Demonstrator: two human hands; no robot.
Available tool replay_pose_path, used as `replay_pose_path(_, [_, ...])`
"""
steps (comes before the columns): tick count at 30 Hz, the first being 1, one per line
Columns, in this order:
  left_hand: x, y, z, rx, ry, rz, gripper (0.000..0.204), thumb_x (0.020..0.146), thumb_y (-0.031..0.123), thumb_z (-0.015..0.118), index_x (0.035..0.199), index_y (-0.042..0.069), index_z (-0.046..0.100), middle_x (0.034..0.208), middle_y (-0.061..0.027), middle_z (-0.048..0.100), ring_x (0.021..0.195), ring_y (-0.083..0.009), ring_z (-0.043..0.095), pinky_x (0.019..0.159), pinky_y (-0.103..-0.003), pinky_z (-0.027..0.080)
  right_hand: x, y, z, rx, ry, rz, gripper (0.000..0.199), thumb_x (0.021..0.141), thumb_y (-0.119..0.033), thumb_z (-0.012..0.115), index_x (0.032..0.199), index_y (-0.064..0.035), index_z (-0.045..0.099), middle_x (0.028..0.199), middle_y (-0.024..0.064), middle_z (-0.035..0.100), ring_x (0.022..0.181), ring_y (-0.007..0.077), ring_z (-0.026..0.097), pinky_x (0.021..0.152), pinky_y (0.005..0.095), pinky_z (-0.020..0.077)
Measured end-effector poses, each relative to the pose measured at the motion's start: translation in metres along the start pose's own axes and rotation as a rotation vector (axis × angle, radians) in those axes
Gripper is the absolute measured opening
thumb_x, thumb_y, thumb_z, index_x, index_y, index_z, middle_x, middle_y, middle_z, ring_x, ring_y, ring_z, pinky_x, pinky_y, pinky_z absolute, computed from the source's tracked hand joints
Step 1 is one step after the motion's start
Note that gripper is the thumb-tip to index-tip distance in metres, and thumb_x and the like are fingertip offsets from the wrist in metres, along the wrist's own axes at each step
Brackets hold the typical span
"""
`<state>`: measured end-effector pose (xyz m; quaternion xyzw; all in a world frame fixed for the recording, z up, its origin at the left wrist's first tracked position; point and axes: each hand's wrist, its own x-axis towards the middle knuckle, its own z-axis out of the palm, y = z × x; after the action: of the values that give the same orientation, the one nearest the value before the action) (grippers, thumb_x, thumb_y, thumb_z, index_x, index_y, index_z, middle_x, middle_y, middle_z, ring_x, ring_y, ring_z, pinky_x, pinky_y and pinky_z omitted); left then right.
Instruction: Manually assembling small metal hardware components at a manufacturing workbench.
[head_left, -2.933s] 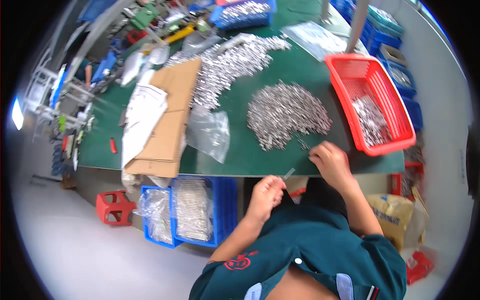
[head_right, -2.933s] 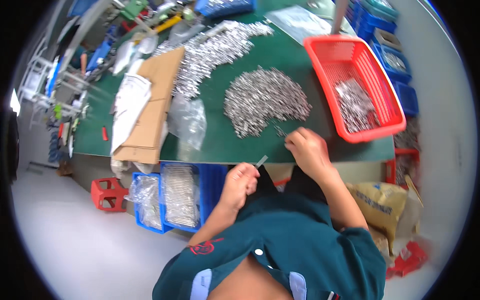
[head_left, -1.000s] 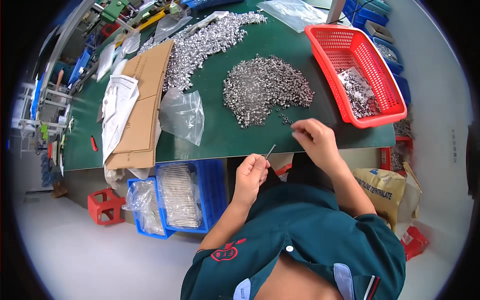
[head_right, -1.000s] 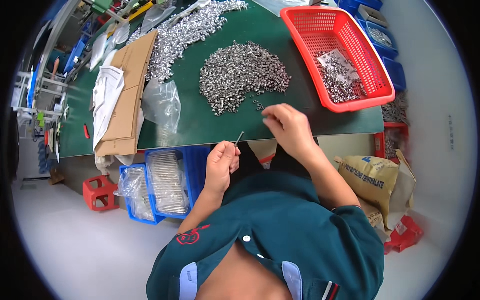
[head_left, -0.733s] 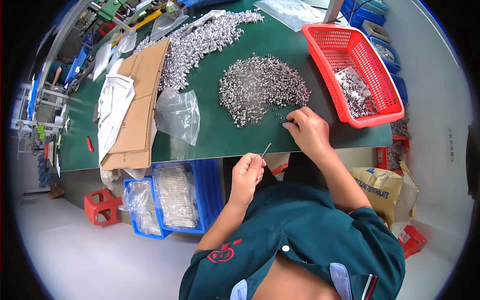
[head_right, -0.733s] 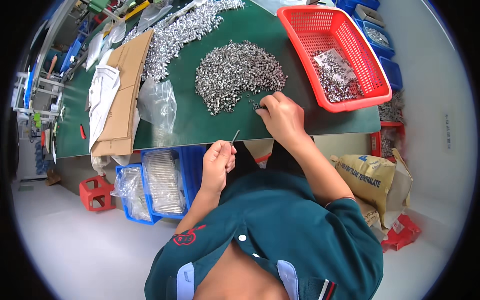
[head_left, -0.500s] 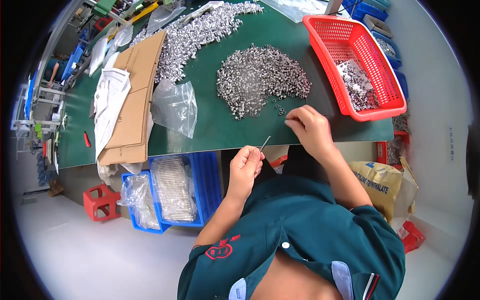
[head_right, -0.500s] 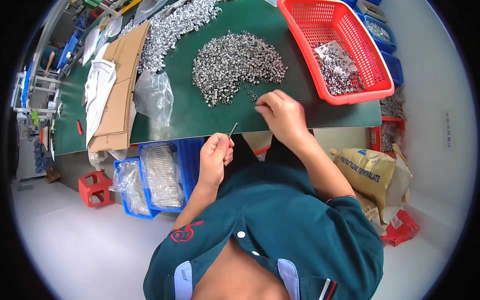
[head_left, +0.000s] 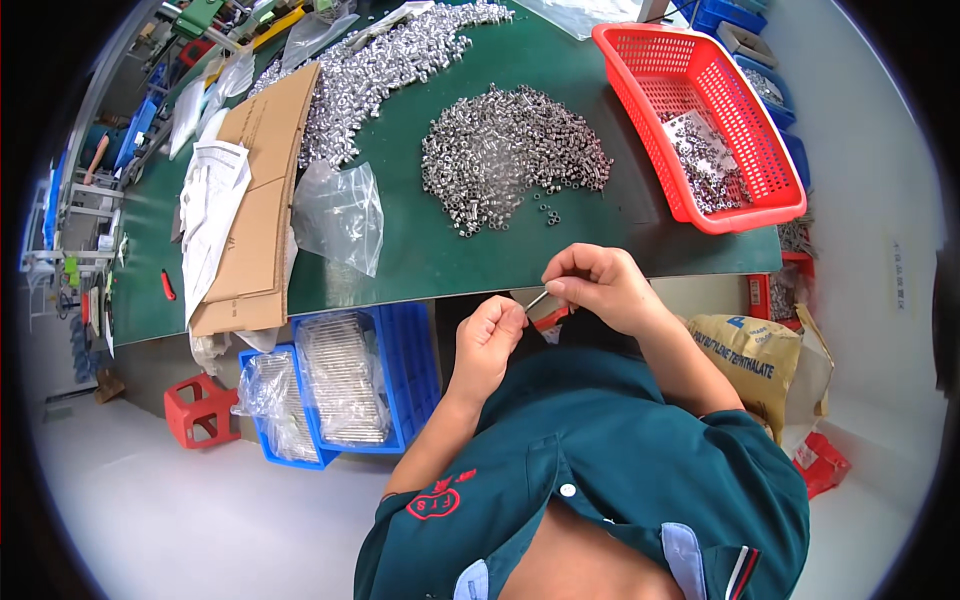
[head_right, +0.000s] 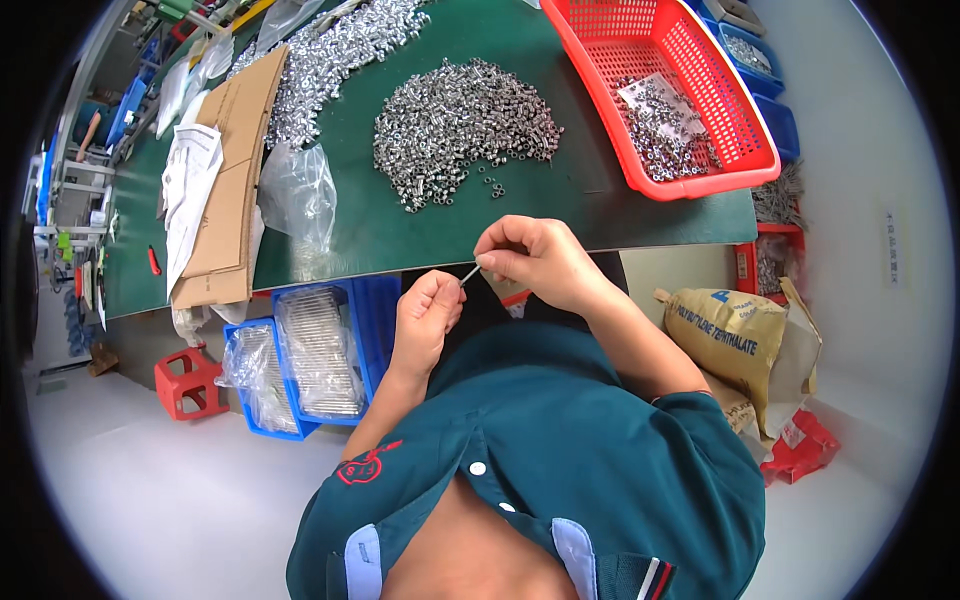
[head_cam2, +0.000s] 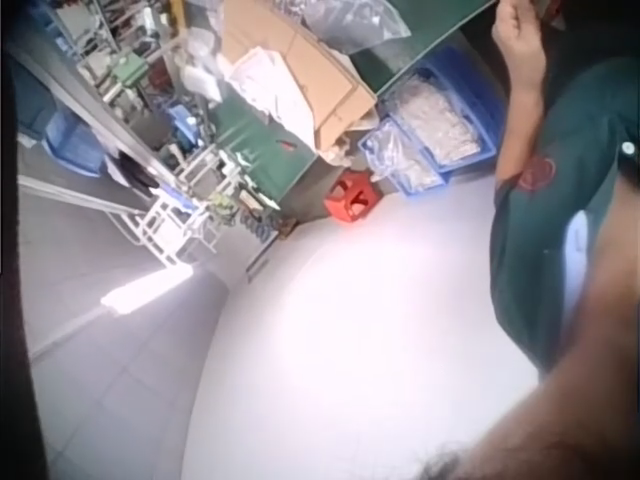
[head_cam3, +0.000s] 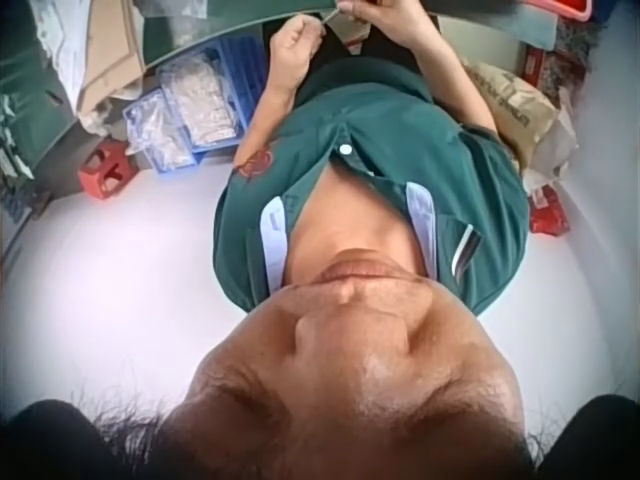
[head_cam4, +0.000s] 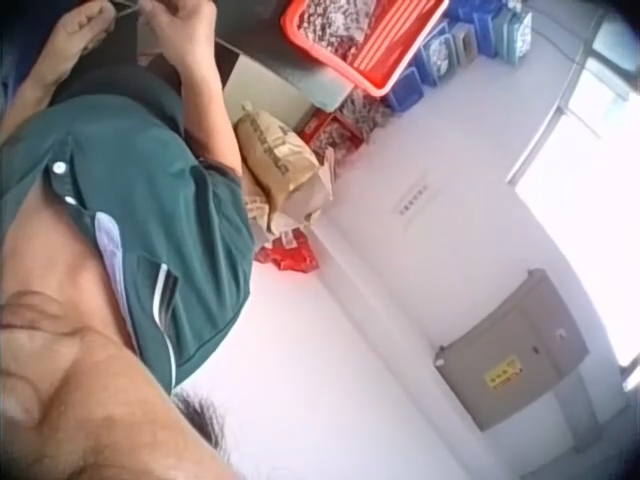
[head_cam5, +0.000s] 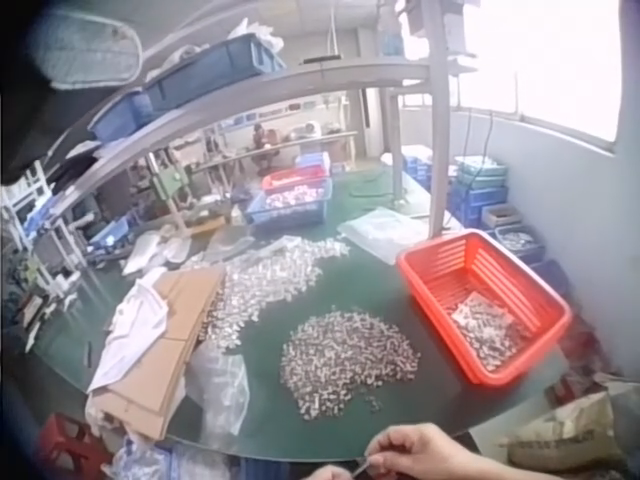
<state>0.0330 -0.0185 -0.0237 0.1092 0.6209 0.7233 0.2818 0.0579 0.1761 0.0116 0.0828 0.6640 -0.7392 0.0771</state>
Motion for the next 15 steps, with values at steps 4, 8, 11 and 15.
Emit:
replay_pose_path(4, [0.000, 0.000, -0.001, -0.045, -0.023, 0.001, 0.024, 0.095, 0.022, 0.052, 0.080, 0.003, 0.053, 0.060, 0.0058, 0.041, 0.054, -0.0018, 0.035, 0.047, -0.019, 0.026, -0.005, -0.011, -0.001, -0.218, 0.013, -0.102, 0.007, 0.081, -0.002, 0.063, 0.087, 0.0020, 0.062, 0.071, 0.0025, 0.061, 0.066, 0.0072, 0.057, 0.062, 0.0234, 0.0486])
replay_pose_path(8, [0.001, 0.002, 0.000, -0.040, -0.047, 0.005, 0.024, 0.095, 0.021, 0.052, 0.080, 0.003, 0.053, 0.060, 0.0060, 0.041, 0.053, -0.0016, 0.034, 0.047, -0.019, 0.025, -0.007, -0.016, -0.001, -0.218, -0.002, -0.087, 0.005, 0.082, 0.005, 0.061, 0.087, 0.0032, 0.061, 0.076, 0.0018, 0.061, 0.067, 0.0065, 0.056, 0.061, 0.0218, 0.0479])
replay_pose_path(11, [0.000, 0.005, -0.004, -0.127, -0.091, -0.044, 0.023, 0.095, 0.021, 0.052, 0.080, 0.003, 0.053, 0.061, 0.0058, 0.041, 0.054, -0.0016, 0.034, 0.047, -0.019, 0.025, -0.009, -0.014, 0.001, -0.478, 0.043, -0.398, 0.008, 0.079, 0.000, 0.063, 0.087, 0.0014, 0.062, 0.073, 0.0056, 0.062, 0.067, 0.0113, 0.060, 0.063, 0.0253, 0.0495])
replay_pose_path(15, [-0.002, 0.006, -0.005, -0.046, -0.072, -0.025, 0.022, 0.095, 0.020, 0.052, 0.080, 0.003, 0.053, 0.062, 0.0056, 0.042, 0.054, -0.0017, 0.034, 0.048, -0.019, 0.025, -0.011, -0.019, 0.005, -0.307, -0.007, -0.156, 0.009, 0.077, 0.001, 0.062, 0.087, 0.0004, 0.061, 0.077, 0.0092, 0.062, 0.070, 0.0181, 0.062, 0.064, 0.0281, 0.0494])
